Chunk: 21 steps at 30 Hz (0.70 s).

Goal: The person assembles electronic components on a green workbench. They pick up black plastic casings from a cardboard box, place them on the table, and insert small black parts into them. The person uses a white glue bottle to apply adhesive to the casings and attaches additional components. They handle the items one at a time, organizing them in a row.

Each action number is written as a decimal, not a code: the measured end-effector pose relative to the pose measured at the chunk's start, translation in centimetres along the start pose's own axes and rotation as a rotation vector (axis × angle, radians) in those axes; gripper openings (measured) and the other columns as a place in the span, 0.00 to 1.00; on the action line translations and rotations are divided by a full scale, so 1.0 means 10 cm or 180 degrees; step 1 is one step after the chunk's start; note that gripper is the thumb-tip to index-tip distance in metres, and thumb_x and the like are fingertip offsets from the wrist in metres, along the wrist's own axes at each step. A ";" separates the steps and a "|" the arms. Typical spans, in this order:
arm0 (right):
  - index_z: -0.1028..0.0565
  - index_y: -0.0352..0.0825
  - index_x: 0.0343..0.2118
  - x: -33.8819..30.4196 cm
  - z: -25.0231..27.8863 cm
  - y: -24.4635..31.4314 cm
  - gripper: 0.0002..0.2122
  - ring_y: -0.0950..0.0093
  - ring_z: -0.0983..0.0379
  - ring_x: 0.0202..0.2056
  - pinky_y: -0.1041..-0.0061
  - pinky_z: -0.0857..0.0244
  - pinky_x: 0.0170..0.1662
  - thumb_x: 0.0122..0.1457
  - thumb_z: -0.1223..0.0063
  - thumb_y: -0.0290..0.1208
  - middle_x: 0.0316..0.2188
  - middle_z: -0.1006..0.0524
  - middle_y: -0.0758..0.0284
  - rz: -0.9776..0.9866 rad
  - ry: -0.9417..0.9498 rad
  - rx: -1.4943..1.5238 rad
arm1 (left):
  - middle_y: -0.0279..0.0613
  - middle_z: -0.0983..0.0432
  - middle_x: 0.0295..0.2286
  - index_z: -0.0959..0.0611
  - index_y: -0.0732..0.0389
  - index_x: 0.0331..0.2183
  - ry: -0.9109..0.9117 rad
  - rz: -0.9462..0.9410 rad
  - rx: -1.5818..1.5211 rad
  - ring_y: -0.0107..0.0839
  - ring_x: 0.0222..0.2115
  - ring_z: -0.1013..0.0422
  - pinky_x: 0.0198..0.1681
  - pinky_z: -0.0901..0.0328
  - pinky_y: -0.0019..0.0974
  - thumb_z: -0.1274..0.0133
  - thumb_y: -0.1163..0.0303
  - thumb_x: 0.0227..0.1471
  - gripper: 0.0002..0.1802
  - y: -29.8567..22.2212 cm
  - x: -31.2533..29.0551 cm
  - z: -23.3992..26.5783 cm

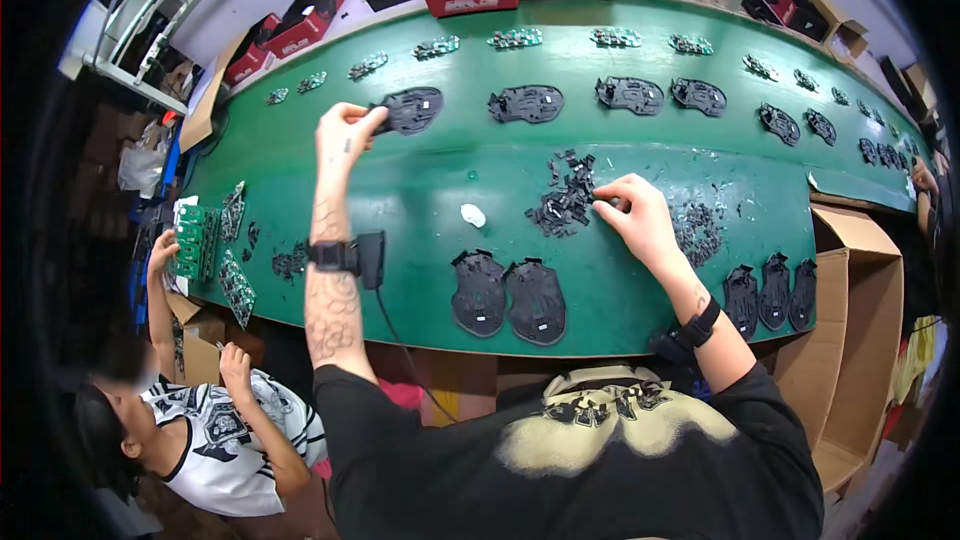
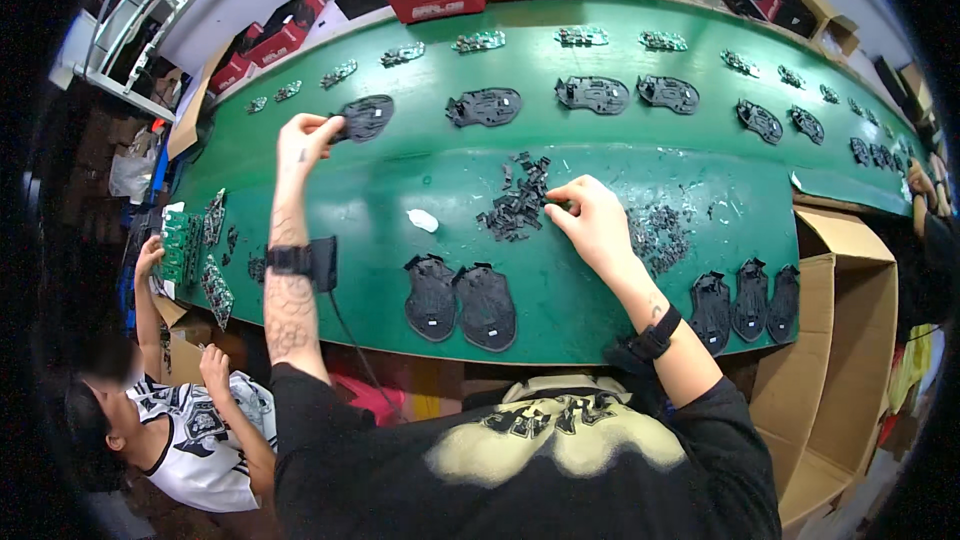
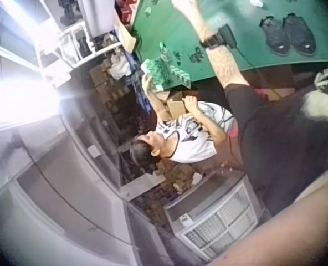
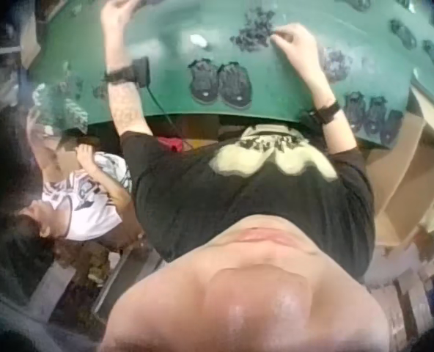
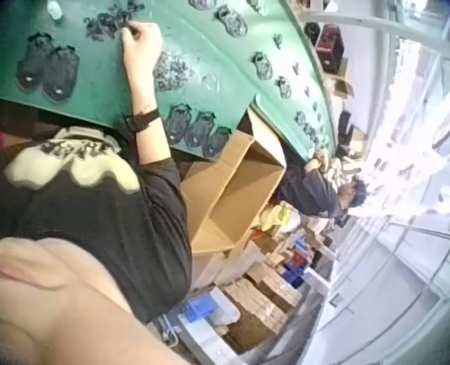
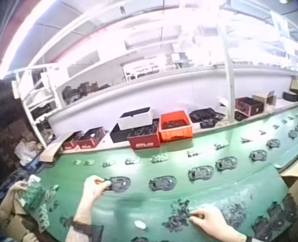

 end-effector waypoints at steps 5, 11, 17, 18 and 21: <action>0.21 0.34 0.29 0.05 -0.06 0.03 0.05 0.71 0.26 0.28 0.73 0.32 0.34 0.49 0.39 0.27 0.27 0.25 0.66 0.0081 -0.0020 -0.0059 | 0.47 0.20 0.22 0.19 0.69 0.29 -0.0118 0.0273 0.0356 0.29 0.17 0.24 0.26 0.29 0.32 0.32 0.54 0.35 0.27 0.45 0.36 -0.44; 0.21 0.32 0.33 -0.19 0.11 0.04 0.05 0.80 0.25 0.31 0.80 0.33 0.33 0.52 0.44 0.23 0.30 0.20 0.66 -0.0484 0.0109 0.0525 | 0.50 0.20 0.27 0.19 0.73 0.37 -0.0106 0.0237 0.0000 0.32 0.19 0.23 0.27 0.28 0.33 0.31 0.57 0.38 0.30 0.70 0.37 -0.67; 0.19 0.33 0.38 -0.63 0.44 0.01 0.10 0.80 0.27 0.32 0.81 0.35 0.34 0.53 0.48 0.19 0.30 0.22 0.67 -0.0040 0.0124 0.0860 | 0.46 0.22 0.39 0.21 0.65 0.47 -0.0322 -0.1001 -0.0155 0.31 0.35 0.24 0.40 0.30 0.33 0.40 0.65 0.51 0.22 -0.34 -0.42 -0.28; 0.19 0.33 0.37 -0.66 0.45 0.02 0.10 0.79 0.27 0.33 0.81 0.35 0.35 0.53 0.48 0.19 0.30 0.21 0.67 0.0024 0.0198 0.0909 | 0.43 0.21 0.36 0.19 0.64 0.44 0.0093 -0.1000 -0.0463 0.29 0.33 0.25 0.39 0.30 0.33 0.40 0.67 0.51 0.19 -0.52 -0.72 -0.29; 0.19 0.29 0.35 -0.81 0.30 -0.07 0.07 0.79 0.24 0.34 0.81 0.31 0.38 0.53 0.46 0.17 0.31 0.20 0.67 -0.0596 0.0418 0.1583 | 0.39 0.22 0.29 0.16 0.63 0.35 0.1413 -0.1309 -0.0275 0.27 0.28 0.27 0.33 0.32 0.32 0.38 0.70 0.48 0.11 -1.03 -1.76 -0.42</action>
Point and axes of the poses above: each hand's wrist, its own x-axis towards the middle knuckle, its own z-axis out of the back of the hand, y = z × x, the point moved 8 cm from there along x, towards the middle knuckle
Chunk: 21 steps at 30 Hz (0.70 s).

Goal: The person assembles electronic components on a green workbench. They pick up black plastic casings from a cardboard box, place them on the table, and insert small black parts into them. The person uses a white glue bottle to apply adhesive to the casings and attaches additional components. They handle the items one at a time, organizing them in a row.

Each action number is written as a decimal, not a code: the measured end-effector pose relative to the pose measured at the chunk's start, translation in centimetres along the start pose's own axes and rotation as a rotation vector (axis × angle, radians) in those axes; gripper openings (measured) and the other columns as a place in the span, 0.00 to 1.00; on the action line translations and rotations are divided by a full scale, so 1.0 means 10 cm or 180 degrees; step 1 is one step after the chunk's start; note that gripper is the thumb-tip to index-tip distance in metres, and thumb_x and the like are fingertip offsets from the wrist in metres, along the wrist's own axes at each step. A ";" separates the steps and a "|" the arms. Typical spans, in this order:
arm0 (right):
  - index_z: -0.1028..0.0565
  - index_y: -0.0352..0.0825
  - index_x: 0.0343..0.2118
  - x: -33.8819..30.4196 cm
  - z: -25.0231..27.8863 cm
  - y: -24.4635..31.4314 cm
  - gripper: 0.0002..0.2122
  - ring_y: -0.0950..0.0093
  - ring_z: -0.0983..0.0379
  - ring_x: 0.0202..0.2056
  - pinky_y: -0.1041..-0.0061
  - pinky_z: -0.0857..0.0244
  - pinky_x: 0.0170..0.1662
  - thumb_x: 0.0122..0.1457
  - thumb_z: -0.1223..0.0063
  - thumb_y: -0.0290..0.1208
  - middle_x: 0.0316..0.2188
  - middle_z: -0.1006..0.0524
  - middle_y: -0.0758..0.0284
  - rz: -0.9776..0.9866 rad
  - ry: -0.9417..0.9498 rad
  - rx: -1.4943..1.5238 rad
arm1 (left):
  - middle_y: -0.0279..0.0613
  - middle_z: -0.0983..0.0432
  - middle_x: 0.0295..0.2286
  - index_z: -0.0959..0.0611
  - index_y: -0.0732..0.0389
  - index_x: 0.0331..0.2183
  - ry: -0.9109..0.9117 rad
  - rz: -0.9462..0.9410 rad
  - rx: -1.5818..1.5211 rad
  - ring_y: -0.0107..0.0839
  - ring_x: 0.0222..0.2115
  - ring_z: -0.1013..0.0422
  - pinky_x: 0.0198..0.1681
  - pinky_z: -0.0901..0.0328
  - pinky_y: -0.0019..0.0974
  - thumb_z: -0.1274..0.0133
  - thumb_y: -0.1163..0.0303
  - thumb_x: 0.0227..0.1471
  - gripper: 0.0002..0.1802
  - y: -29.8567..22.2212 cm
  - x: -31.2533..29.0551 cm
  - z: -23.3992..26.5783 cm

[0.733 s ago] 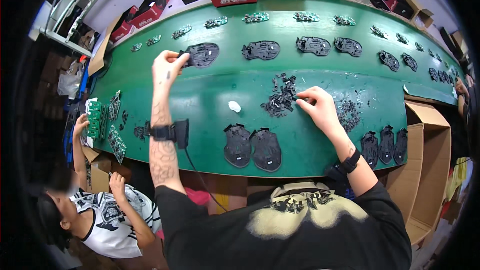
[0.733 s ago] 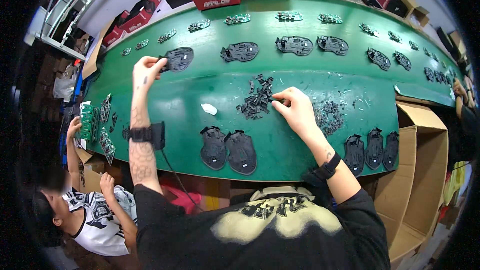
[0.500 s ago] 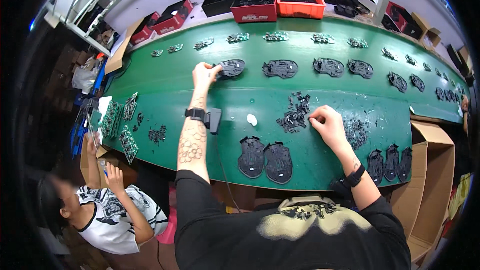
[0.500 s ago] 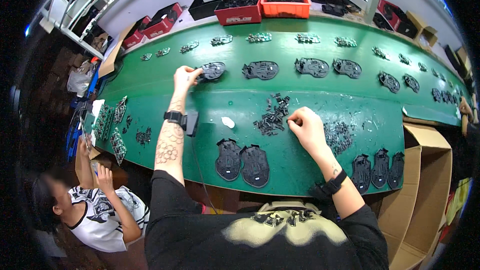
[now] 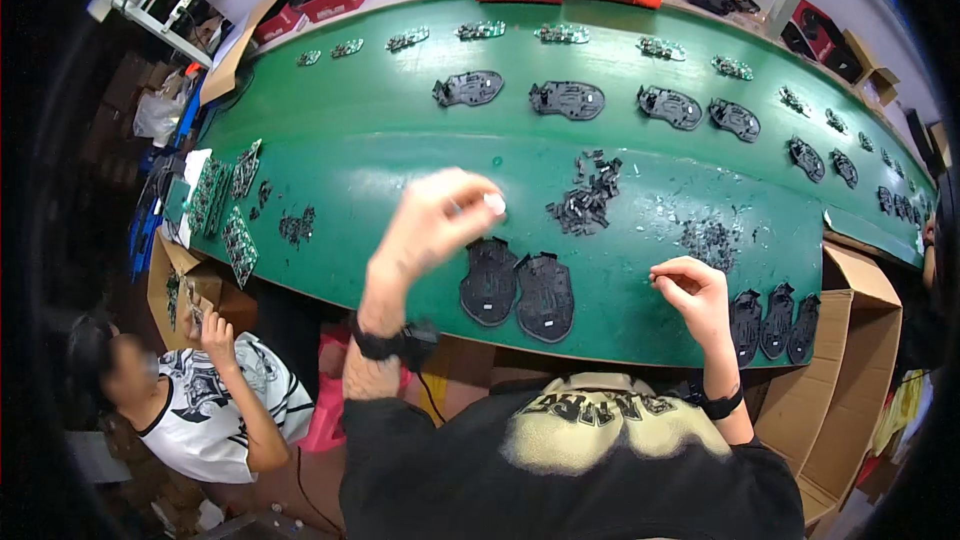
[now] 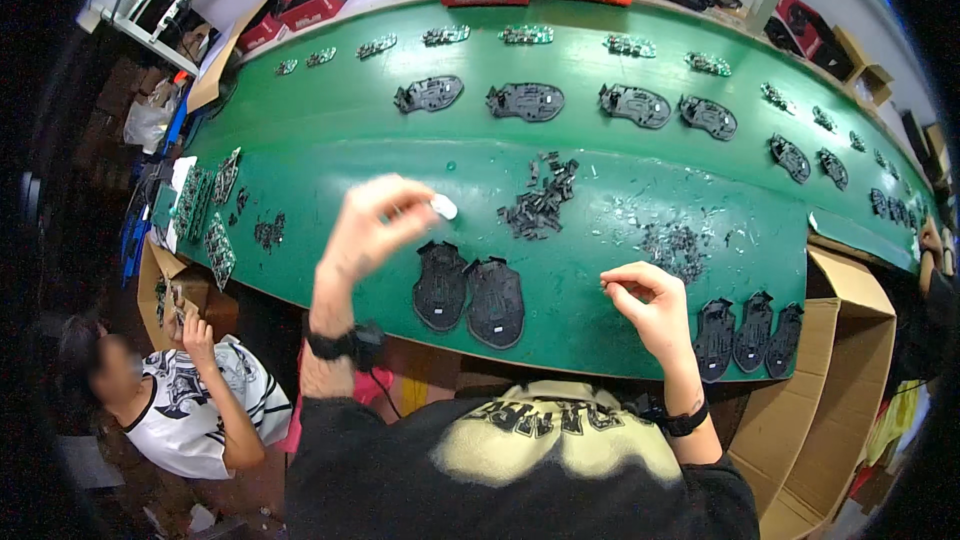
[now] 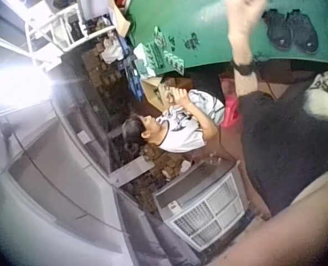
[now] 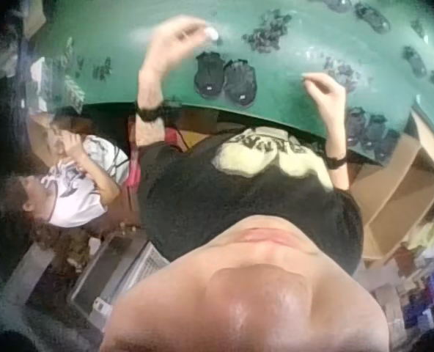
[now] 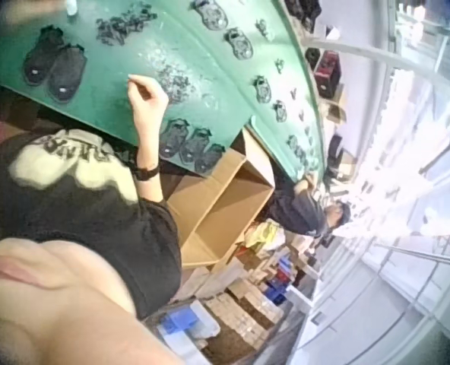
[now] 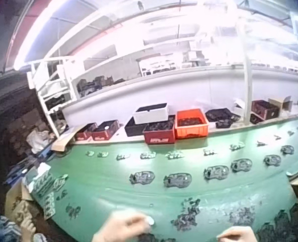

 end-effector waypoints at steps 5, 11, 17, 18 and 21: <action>0.21 0.26 0.36 -0.01 -0.44 -0.08 0.06 0.78 0.21 0.36 0.80 0.27 0.41 0.55 0.43 0.19 0.33 0.18 0.63 -0.0569 0.0444 0.0468 | 0.45 0.27 0.37 0.22 0.60 0.46 0.0593 -0.0285 0.1451 0.41 0.42 0.29 0.44 0.34 0.41 0.38 0.62 0.47 0.24 -0.09 -0.50 -0.89; 0.21 0.28 0.32 0.08 -0.75 -0.02 0.04 0.78 0.22 0.37 0.79 0.29 0.42 0.53 0.40 0.21 0.35 0.18 0.64 -0.0403 0.0356 0.0433 | 0.43 0.27 0.31 0.21 0.61 0.41 0.0069 -0.0141 0.1153 0.42 0.36 0.28 0.40 0.32 0.41 0.38 0.65 0.46 0.19 -0.04 -0.51 -0.82; 0.21 0.30 0.29 0.10 -0.90 0.20 0.03 0.76 0.25 0.43 0.77 0.31 0.44 0.51 0.39 0.21 0.44 0.22 0.63 0.0683 0.0055 -0.0214 | 0.40 0.27 0.23 0.20 0.63 0.32 -0.0965 -0.0004 0.0919 0.33 0.22 0.29 0.27 0.32 0.34 0.33 0.68 0.38 0.17 -0.19 -0.69 -0.62; 0.22 0.30 0.30 0.10 -0.95 0.08 0.04 0.77 0.26 0.43 0.77 0.30 0.45 0.52 0.39 0.20 0.43 0.22 0.62 0.0174 0.0135 0.0588 | 0.40 0.27 0.23 0.20 0.64 0.32 -0.1013 -0.0023 0.0938 0.33 0.23 0.29 0.27 0.33 0.34 0.33 0.69 0.38 0.17 -0.22 -0.72 -0.61; 0.24 0.30 0.32 0.11 -1.05 -0.08 0.05 0.78 0.27 0.44 0.76 0.30 0.47 0.53 0.39 0.20 0.42 0.23 0.62 -0.0299 0.0429 0.1280 | 0.42 0.25 0.24 0.20 0.64 0.32 -0.1117 -0.0114 0.0993 0.38 0.25 0.27 0.29 0.31 0.36 0.33 0.70 0.38 0.17 -0.28 -0.77 -0.60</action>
Point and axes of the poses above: each hand's wrist, its own x-axis towards the middle knuckle, its own z-axis out of the back of the hand, y = z × x, the point moved 8 cm from there along x, towards the middle knuckle
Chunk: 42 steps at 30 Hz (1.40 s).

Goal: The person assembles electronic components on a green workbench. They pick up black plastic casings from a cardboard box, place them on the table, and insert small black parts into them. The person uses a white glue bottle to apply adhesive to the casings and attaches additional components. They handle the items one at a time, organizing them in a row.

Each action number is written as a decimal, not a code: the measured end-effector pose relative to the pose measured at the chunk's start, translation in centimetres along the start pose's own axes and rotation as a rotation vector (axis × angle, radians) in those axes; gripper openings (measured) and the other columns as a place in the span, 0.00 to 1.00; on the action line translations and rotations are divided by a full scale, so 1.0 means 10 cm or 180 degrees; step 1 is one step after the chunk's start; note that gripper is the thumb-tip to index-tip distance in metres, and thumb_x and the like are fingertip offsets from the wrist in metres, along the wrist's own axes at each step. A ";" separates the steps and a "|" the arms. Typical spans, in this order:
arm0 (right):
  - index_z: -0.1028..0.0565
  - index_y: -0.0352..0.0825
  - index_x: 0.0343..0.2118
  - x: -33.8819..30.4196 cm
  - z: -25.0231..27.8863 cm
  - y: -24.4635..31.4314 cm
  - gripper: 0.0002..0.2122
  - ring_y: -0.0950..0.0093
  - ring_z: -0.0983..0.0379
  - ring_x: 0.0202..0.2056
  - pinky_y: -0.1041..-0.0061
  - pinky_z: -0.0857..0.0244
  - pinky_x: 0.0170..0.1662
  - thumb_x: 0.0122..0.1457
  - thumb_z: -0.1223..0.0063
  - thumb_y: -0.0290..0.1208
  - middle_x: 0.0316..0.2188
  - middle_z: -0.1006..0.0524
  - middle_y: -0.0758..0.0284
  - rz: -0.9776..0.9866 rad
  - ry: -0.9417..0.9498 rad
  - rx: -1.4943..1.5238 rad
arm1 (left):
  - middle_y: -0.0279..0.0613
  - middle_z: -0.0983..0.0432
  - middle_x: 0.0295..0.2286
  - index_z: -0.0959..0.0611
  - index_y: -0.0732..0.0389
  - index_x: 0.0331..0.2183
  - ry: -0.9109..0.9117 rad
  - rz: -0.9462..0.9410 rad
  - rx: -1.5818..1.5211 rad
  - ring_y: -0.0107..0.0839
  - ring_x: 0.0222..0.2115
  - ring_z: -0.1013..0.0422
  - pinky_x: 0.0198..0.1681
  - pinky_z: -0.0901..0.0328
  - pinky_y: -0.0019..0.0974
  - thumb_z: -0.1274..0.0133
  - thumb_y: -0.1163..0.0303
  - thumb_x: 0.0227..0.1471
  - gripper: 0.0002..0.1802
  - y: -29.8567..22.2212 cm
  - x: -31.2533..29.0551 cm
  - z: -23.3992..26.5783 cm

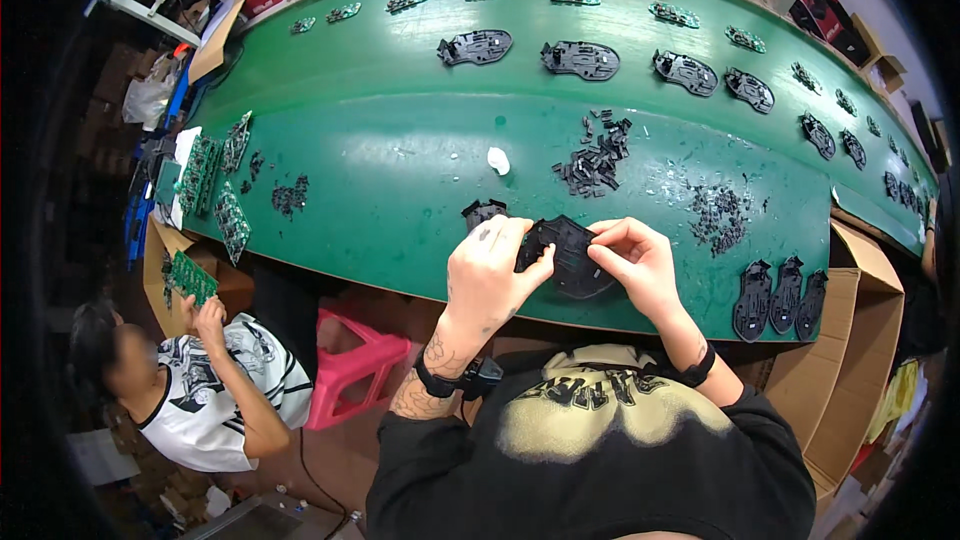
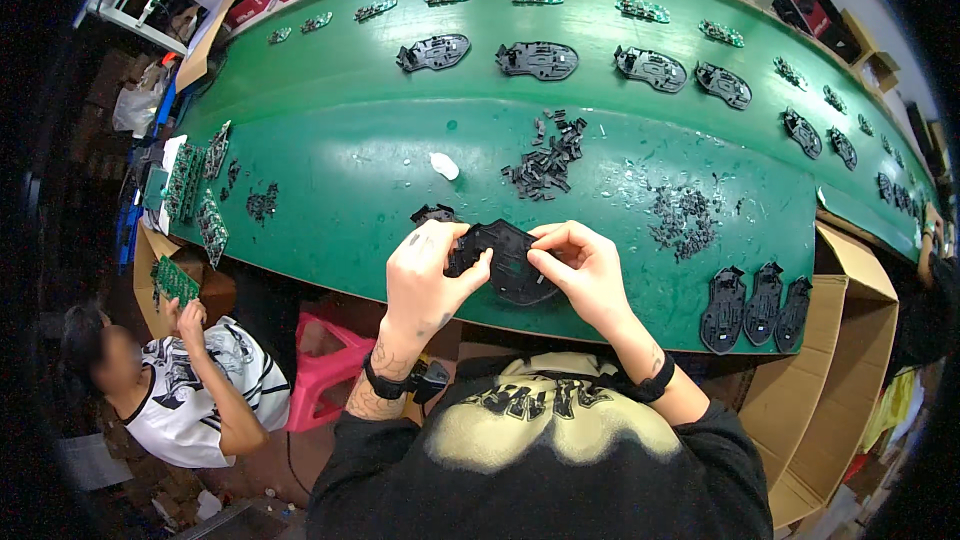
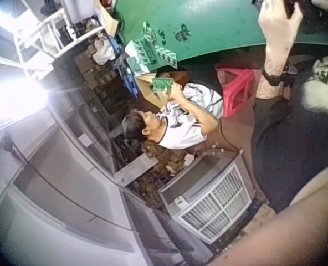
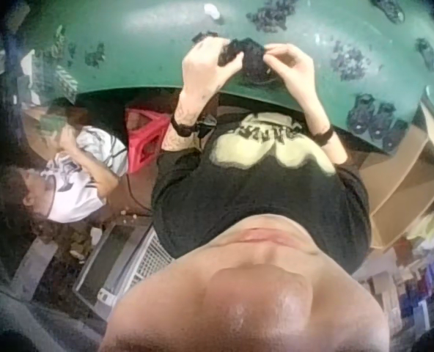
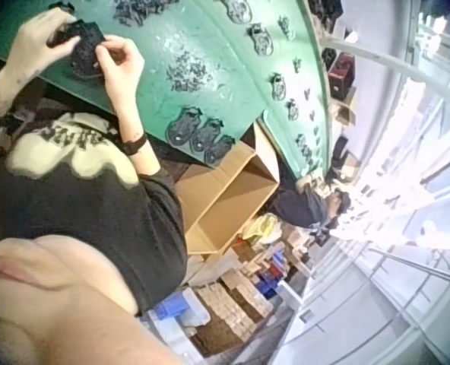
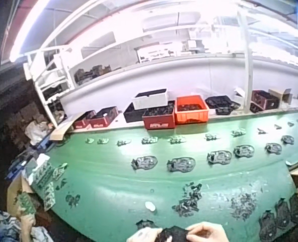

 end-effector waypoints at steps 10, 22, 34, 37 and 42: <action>0.25 0.30 0.44 0.17 -0.20 -0.04 0.13 0.80 0.26 0.39 0.79 0.32 0.49 0.55 0.41 0.23 0.36 0.22 0.67 -0.0829 0.0652 0.0414 | 0.44 0.25 0.25 0.20 0.65 0.33 -0.0127 -0.0163 0.0057 0.39 0.25 0.27 0.29 0.32 0.37 0.32 0.72 0.37 0.18 -0.02 -0.02 0.08; 0.20 0.34 0.30 0.43 0.39 0.45 0.06 0.70 0.27 0.29 0.73 0.32 0.34 0.48 0.37 0.24 0.26 0.26 0.65 0.1329 -0.0890 -0.3126 | 0.37 0.26 0.23 0.19 0.66 0.32 -0.0664 0.1362 0.0223 0.23 0.21 0.34 0.27 0.36 0.28 0.34 0.66 0.42 0.16 1.78 0.77 0.88; 0.23 0.33 0.31 0.44 0.46 0.42 0.05 0.72 0.28 0.30 0.76 0.34 0.32 0.51 0.43 0.20 0.29 0.25 0.65 0.1028 -0.0764 -0.2587 | 0.58 0.20 0.34 0.19 0.67 0.39 -0.0823 0.1846 0.1041 0.51 0.38 0.24 0.42 0.31 0.46 0.38 0.47 0.44 0.32 3.29 1.75 0.43; 0.21 0.34 0.35 0.41 0.30 0.55 0.07 0.74 0.29 0.29 0.77 0.36 0.32 0.54 0.47 0.19 0.29 0.25 0.65 0.1329 -0.0657 -0.2711 | 0.63 0.23 0.39 0.24 0.69 0.47 -0.1048 0.1345 0.0998 0.56 0.40 0.25 0.45 0.32 0.47 0.40 0.47 0.47 0.36 3.35 1.72 0.53; 0.20 0.33 0.33 0.39 0.43 0.49 0.05 0.76 0.29 0.27 0.78 0.36 0.30 0.54 0.45 0.20 0.30 0.23 0.65 0.1291 -0.0629 -0.2509 | 0.43 0.21 0.33 0.20 0.63 0.45 -0.0367 0.1379 -0.0222 0.30 0.30 0.26 0.35 0.31 0.35 0.43 0.62 0.52 0.21 2.16 1.14 0.52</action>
Point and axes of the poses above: each hand's wrist, its own x-axis towards the middle knuckle, its own z-axis out of the back of the hand, y = z × x, the point moved 8 cm from there along x, towards the middle knuckle
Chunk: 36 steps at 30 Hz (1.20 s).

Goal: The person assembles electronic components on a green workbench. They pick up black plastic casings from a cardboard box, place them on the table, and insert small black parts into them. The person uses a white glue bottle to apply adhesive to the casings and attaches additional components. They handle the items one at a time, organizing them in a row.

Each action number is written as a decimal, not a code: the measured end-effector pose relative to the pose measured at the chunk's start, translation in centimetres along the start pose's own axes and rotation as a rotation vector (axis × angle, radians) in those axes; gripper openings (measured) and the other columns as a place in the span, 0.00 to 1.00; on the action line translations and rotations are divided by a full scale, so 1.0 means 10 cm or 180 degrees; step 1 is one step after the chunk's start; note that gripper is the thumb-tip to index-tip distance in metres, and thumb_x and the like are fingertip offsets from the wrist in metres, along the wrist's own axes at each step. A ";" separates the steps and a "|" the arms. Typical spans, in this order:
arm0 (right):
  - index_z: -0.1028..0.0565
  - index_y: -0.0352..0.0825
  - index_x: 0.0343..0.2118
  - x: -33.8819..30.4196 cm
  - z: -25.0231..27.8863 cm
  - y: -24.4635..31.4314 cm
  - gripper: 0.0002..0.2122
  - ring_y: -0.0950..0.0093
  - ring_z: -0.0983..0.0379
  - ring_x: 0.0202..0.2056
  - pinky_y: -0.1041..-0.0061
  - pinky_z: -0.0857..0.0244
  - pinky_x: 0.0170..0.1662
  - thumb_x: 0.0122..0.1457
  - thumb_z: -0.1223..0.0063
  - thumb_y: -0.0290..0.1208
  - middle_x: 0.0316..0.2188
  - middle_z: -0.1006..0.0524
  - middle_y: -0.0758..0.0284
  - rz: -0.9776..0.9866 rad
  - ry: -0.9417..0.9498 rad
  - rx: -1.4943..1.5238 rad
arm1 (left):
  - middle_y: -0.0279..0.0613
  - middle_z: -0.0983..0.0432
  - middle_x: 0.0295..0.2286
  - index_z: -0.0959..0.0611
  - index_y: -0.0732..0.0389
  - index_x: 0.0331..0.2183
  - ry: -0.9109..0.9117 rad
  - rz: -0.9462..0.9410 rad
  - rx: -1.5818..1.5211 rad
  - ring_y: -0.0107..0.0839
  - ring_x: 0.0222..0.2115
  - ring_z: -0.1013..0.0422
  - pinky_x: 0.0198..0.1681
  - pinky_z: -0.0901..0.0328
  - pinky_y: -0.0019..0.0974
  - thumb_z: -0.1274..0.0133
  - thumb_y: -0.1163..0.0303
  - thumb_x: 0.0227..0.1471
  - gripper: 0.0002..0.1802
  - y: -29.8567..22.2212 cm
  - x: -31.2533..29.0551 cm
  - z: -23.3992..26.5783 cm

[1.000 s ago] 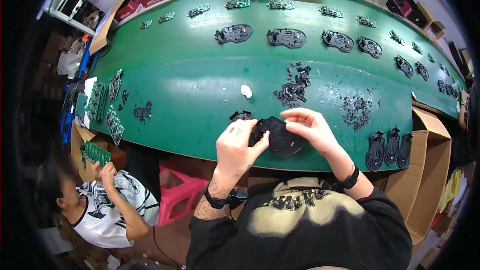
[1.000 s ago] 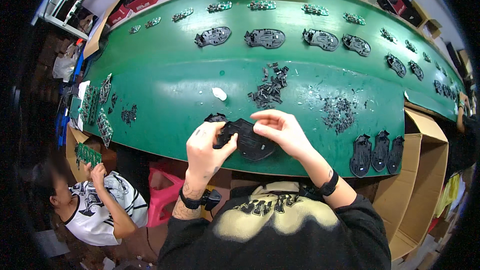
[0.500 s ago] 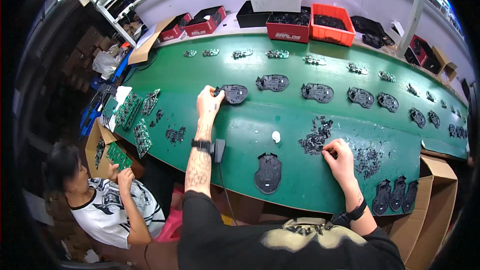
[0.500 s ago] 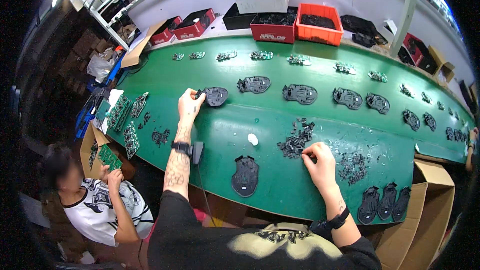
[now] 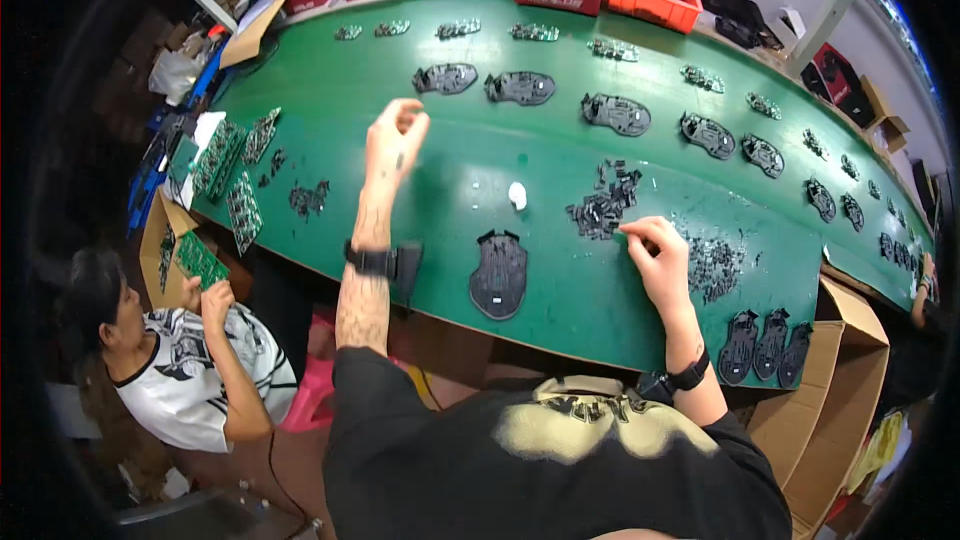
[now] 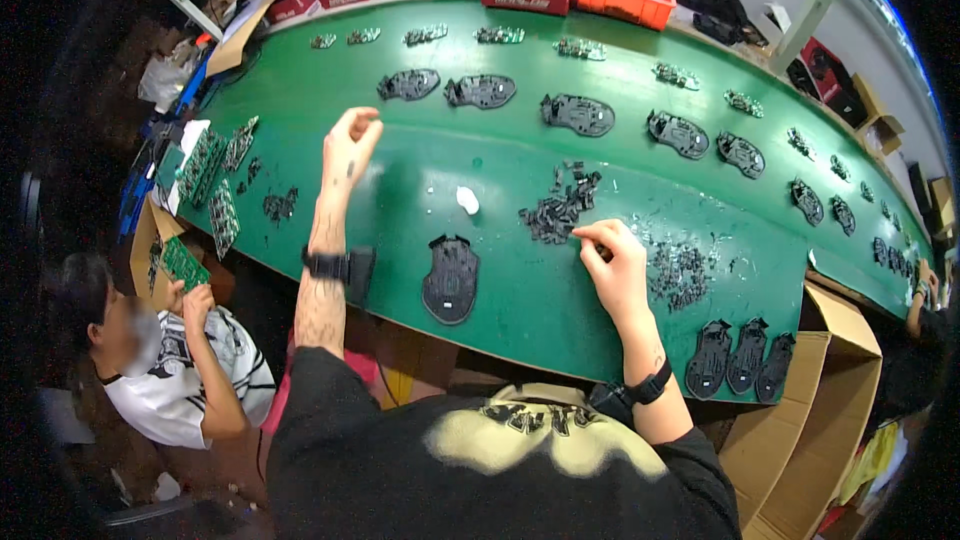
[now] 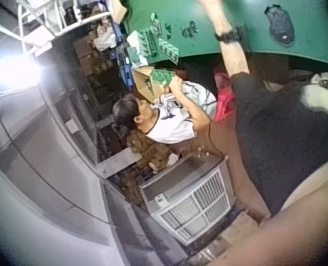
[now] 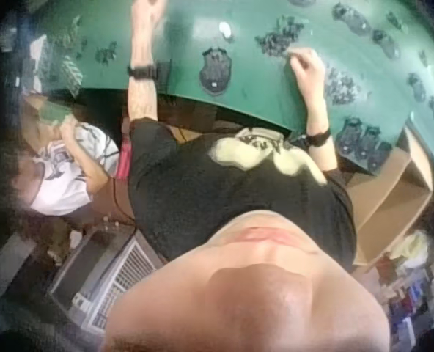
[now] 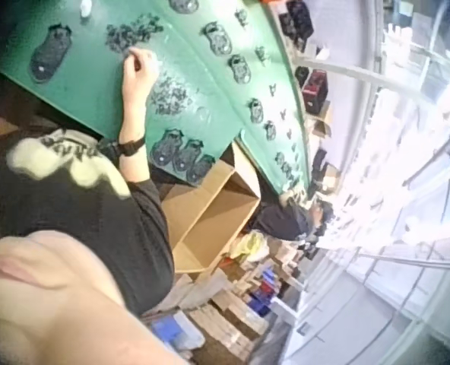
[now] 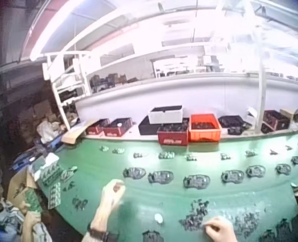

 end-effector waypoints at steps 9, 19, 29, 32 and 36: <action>0.19 0.30 0.34 -0.18 -0.47 0.28 0.06 0.74 0.20 0.33 0.78 0.27 0.39 0.52 0.41 0.22 0.32 0.18 0.62 -0.0222 0.0815 0.0398 | 0.41 0.27 0.34 0.20 0.56 0.46 0.0999 -0.1132 0.0724 0.36 0.32 0.28 0.37 0.31 0.34 0.37 0.61 0.47 0.23 -0.77 -1.72 -0.34; 0.20 0.32 0.30 -0.26 -0.83 0.58 0.05 0.69 0.25 0.46 0.71 0.34 0.51 0.50 0.39 0.25 0.43 0.21 0.62 -0.0158 0.0875 0.0914 | 0.36 0.28 0.19 0.21 0.64 0.31 0.0140 -0.0433 0.0191 0.23 0.16 0.34 0.21 0.36 0.28 0.31 0.65 0.39 0.19 -0.79 -1.94 -0.20; 0.29 0.31 0.50 -0.30 -1.09 0.36 0.16 0.80 0.27 0.42 0.78 0.34 0.51 0.58 0.46 0.21 0.42 0.24 0.67 -0.0860 0.1040 0.2154 | 0.36 0.30 0.16 0.22 0.61 0.30 -0.0420 -0.1026 0.0363 0.29 0.15 0.33 0.20 0.36 0.32 0.31 0.65 0.38 0.18 -1.02 -2.00 -0.10; 0.28 0.30 0.50 -0.28 -1.18 0.39 0.16 0.80 0.27 0.42 0.78 0.34 0.52 0.58 0.47 0.20 0.41 0.24 0.68 -0.1619 0.1598 0.2775 | 0.36 0.29 0.17 0.22 0.62 0.30 -0.0295 -0.0987 0.0291 0.28 0.15 0.32 0.20 0.35 0.31 0.31 0.66 0.39 0.18 -0.95 -1.94 -0.11; 0.28 0.33 0.51 -0.26 -1.19 0.38 0.19 0.79 0.27 0.42 0.77 0.32 0.48 0.56 0.42 0.23 0.41 0.24 0.66 -0.1985 0.1697 0.2958 | 0.36 0.27 0.18 0.22 0.62 0.30 -0.0162 -0.0611 0.0080 0.25 0.16 0.31 0.22 0.34 0.30 0.32 0.65 0.40 0.18 -0.82 -1.82 -0.11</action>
Point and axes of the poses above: each hand's wrist, its own x-axis towards the middle knuckle, its own z-axis out of the back of the hand, y = z × x, the point moved 8 cm from there along x, towards the middle knuckle
